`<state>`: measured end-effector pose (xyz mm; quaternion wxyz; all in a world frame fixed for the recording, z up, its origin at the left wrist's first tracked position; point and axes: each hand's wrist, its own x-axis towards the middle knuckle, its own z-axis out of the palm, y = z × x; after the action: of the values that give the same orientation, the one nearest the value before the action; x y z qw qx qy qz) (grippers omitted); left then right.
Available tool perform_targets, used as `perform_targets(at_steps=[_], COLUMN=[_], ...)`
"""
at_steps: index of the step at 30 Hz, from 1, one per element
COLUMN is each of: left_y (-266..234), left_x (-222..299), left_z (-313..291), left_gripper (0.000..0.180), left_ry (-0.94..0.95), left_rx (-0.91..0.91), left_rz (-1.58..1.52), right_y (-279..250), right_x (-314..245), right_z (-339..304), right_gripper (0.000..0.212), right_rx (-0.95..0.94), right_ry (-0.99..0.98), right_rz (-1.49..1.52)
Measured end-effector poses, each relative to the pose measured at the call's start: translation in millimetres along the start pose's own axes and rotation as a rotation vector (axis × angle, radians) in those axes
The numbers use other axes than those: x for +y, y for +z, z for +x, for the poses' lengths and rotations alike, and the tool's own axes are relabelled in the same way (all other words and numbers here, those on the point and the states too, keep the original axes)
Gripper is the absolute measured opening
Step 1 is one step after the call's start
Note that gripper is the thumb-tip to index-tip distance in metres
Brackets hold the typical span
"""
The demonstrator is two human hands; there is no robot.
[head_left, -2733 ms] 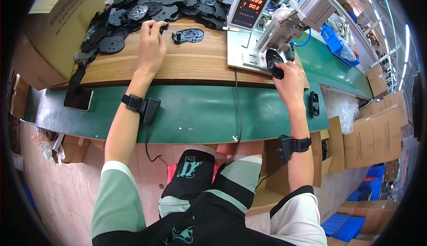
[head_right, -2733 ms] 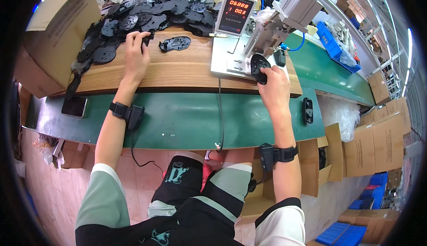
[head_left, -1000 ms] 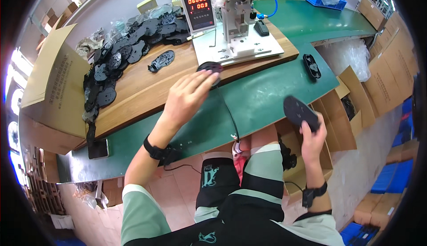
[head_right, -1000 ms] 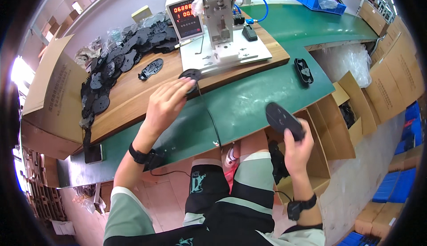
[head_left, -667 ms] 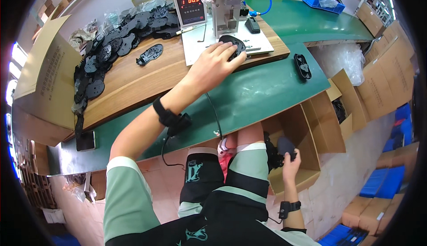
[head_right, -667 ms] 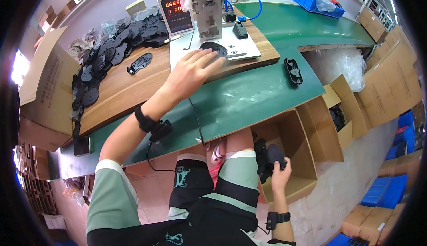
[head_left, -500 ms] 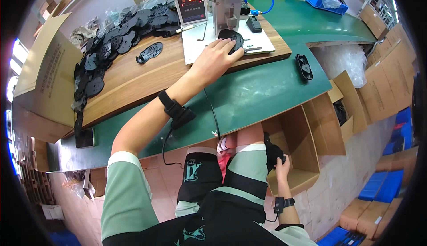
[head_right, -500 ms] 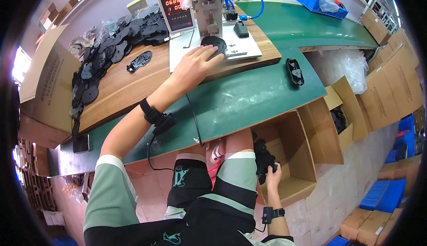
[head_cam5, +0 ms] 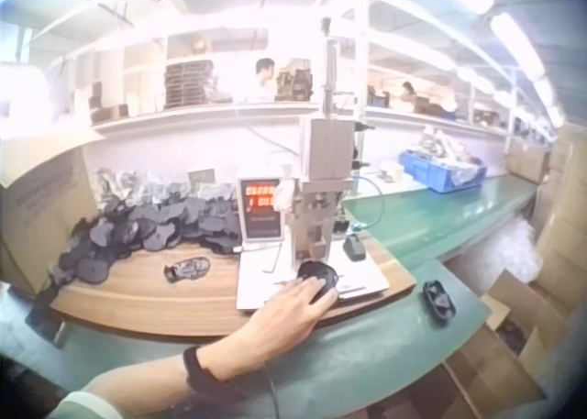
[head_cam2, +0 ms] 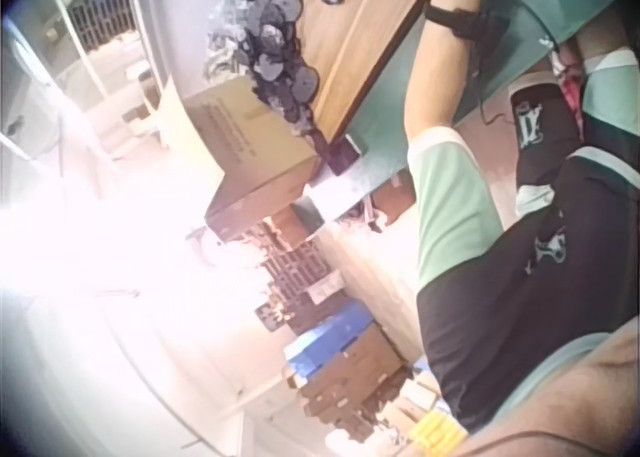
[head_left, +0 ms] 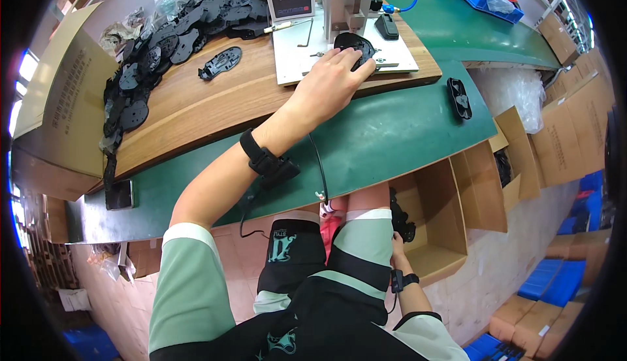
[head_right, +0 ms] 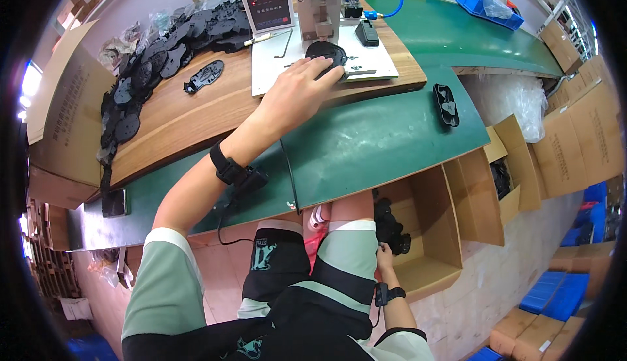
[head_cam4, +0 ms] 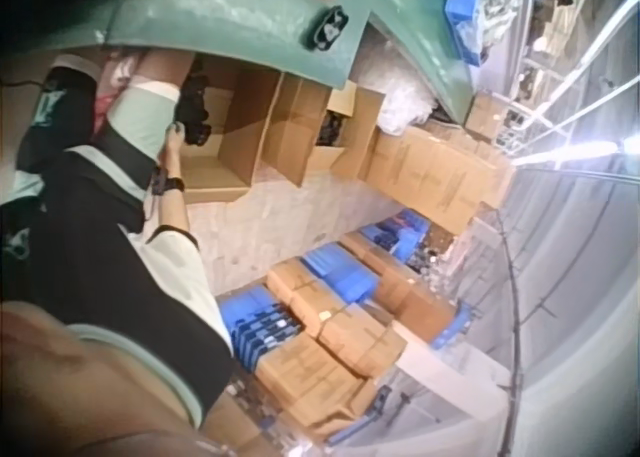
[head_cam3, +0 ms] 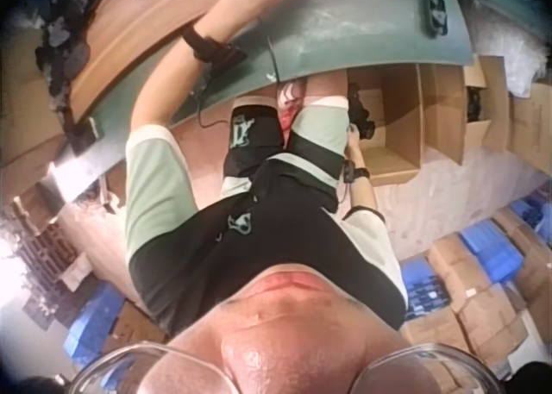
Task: Assembling plastic components using a machine press at a factory workbench.
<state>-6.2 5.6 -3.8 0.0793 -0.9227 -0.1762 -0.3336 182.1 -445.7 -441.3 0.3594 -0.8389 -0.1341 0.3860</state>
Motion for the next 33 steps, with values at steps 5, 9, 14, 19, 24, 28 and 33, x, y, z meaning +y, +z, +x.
perform_targets(at_steps=[5,9,14,19,24,28,33], left_y=[3.7,1.7,0.1,0.0,2.3,0.9,-10.9], left_x=[-0.6,-2.7,1.3,-1.8,-1.4,-0.5,-0.6], left_z=[-3.1,-11.8,-5.5,-8.0,-8.6,-8.0,-7.0], left_gripper=[0.038,0.044,0.061,0.083,0.091,0.095,0.087], left_ry=[-0.03,-0.072,-0.115,-0.152,-0.14,-0.155,-0.202], left_rx=[0.057,0.101,0.13,0.095,0.168,0.123,0.054], left_rz=[-0.037,-0.053,-0.181,-0.239,-0.3,-0.286,-0.398], right_y=[0.8,-25.0,-53.6,-37.1,3.9,25.8,27.0], right_x=[-41.1,-180.9,-352.5,-487.1,-554.8,-572.5,-588.4], right_z=[-3.2,-47.5,-134.8,-162.1,-125.1,-100.0,-94.8], right_gripper=[0.024,0.021,0.019,0.046,0.064,0.06,0.054], right_rx=[0.197,0.134,-0.133,0.034,0.215,0.267,0.28], right_ry=[-0.195,-0.347,-0.976,-1.364,-1.543,-1.532,-1.336], right_rz=[-0.008,0.247,0.375,-0.126,-0.399,-0.545,-0.621])
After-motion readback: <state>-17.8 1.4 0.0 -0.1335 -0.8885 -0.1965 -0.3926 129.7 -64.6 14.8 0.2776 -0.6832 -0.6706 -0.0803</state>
